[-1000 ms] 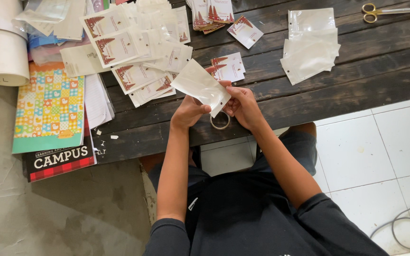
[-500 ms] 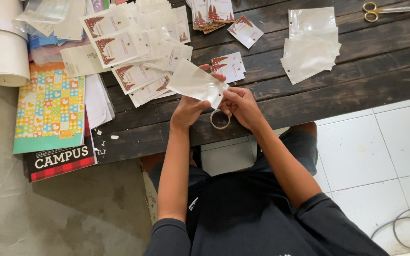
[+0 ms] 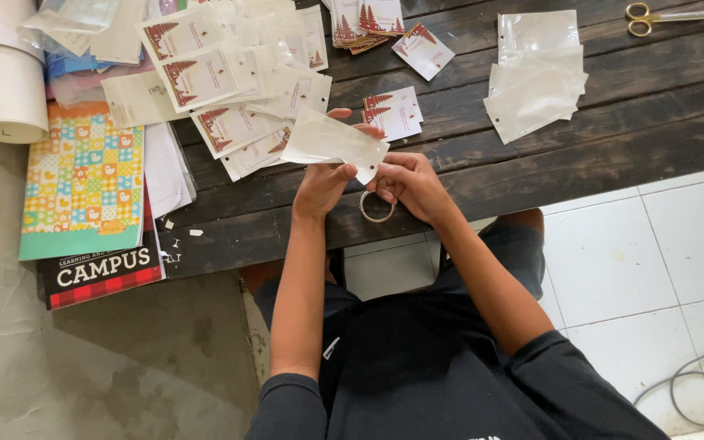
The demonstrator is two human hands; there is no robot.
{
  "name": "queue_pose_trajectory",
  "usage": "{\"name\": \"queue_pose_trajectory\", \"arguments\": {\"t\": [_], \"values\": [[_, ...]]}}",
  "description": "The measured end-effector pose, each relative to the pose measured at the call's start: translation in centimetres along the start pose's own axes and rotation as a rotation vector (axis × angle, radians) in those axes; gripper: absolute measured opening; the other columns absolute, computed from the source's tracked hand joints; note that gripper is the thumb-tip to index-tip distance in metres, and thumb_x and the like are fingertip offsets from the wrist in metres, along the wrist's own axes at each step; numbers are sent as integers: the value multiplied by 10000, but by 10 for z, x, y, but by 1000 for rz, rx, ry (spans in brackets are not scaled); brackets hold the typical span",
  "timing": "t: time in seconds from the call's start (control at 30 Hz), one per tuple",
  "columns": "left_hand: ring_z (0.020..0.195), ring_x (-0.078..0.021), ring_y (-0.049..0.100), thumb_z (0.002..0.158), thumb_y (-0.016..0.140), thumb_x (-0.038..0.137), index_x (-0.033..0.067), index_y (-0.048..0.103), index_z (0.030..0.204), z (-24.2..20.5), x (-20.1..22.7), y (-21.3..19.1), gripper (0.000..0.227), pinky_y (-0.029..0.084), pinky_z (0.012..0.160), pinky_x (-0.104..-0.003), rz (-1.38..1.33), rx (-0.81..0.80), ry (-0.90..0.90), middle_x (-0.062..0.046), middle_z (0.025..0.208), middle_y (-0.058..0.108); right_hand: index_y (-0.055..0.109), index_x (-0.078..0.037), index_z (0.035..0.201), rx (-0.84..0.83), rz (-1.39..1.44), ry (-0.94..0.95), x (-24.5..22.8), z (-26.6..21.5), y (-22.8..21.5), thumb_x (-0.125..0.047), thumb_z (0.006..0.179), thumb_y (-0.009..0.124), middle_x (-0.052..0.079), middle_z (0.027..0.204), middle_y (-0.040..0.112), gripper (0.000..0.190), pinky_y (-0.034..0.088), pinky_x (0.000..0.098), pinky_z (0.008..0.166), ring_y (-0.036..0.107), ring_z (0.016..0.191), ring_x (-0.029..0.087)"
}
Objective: The person places small decorative cards into individual plastic bags by hand at a wooden table.
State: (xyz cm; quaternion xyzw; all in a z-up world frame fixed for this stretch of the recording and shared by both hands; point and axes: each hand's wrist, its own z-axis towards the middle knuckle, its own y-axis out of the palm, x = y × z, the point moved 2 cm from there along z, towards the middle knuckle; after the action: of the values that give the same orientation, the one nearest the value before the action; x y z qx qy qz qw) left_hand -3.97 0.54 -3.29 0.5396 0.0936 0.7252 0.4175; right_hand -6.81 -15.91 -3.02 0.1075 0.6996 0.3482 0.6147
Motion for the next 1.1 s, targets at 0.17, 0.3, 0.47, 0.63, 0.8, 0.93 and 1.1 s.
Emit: {"name": "queue_pose_trajectory", "arguments": {"t": [0.17, 0.3, 0.47, 0.63, 0.8, 0.93, 1.1], "values": [[1373, -407, 521, 739, 953, 193, 141, 265, 1541, -1, 3, 10, 1058, 433, 1153, -488, 30, -8, 9, -291, 1397, 568, 666, 71, 939, 78, -36, -15, 9, 4, -16, -40, 952, 662, 209, 705, 642, 112, 417, 233, 396, 545, 446, 167], [1363, -351, 534, 697, 972, 75, 114, 264, 1561, 0, 5, 16, 1117, 432, 1156, -459, 57, 1, -27, -272, 1411, 562, 646, 40, 860, 162, -20, -14, 9, 5, -20, -42, 944, 682, 194, 641, 623, 123, 360, 210, 386, 511, 428, 151], [1299, -369, 568, 814, 840, -100, 16, 387, 1532, 3, 25, 38, 857, 494, 1066, -519, 99, 74, -64, -263, 1397, 583, 613, 16, 818, 203, 33, -25, 10, 8, -20, -49, 964, 676, 156, 588, 592, 172, 364, 192, 433, 476, 445, 102], [1506, -295, 390, 964, 738, 475, 213, 85, 1666, 2, 5, 15, 995, 388, 1196, -509, 68, 24, 23, -176, 1662, 339, 582, -20, 804, 253, 52, -78, 10, 8, -21, -60, 989, 681, 108, 564, 557, 214, 330, 153, 487, 422, 470, 50], [793, -130, 481, 892, 821, 379, 181, 562, 1092, -13, 31, -13, 383, 348, 772, -283, 1145, 944, 542, 12, 959, 520, 596, -71, 777, 360, -191, -236, -1, 1, -12, -112, 988, 701, 54, 550, 549, 239, 335, 162, 478, 447, 471, 44], [699, -145, 616, 869, 860, 390, 204, 620, 798, 6, 69, 76, 312, 456, 706, -253, 1301, 636, 346, 47, 714, 607, 627, -64, 756, 331, -384, -314, -11, -6, -8, -146, 977, 754, 60, 543, 581, 267, 361, 155, 465, 471, 468, 47], [621, -128, 633, 869, 829, 264, 157, 669, 919, 3, 49, 81, 199, 535, 678, -259, 1090, 69, -123, 23, 672, 660, 646, -17, 750, 222, -486, -351, -26, -22, 11, -193, 954, 791, 78, 536, 595, 306, 444, 196, 448, 495, 453, 77]]}}
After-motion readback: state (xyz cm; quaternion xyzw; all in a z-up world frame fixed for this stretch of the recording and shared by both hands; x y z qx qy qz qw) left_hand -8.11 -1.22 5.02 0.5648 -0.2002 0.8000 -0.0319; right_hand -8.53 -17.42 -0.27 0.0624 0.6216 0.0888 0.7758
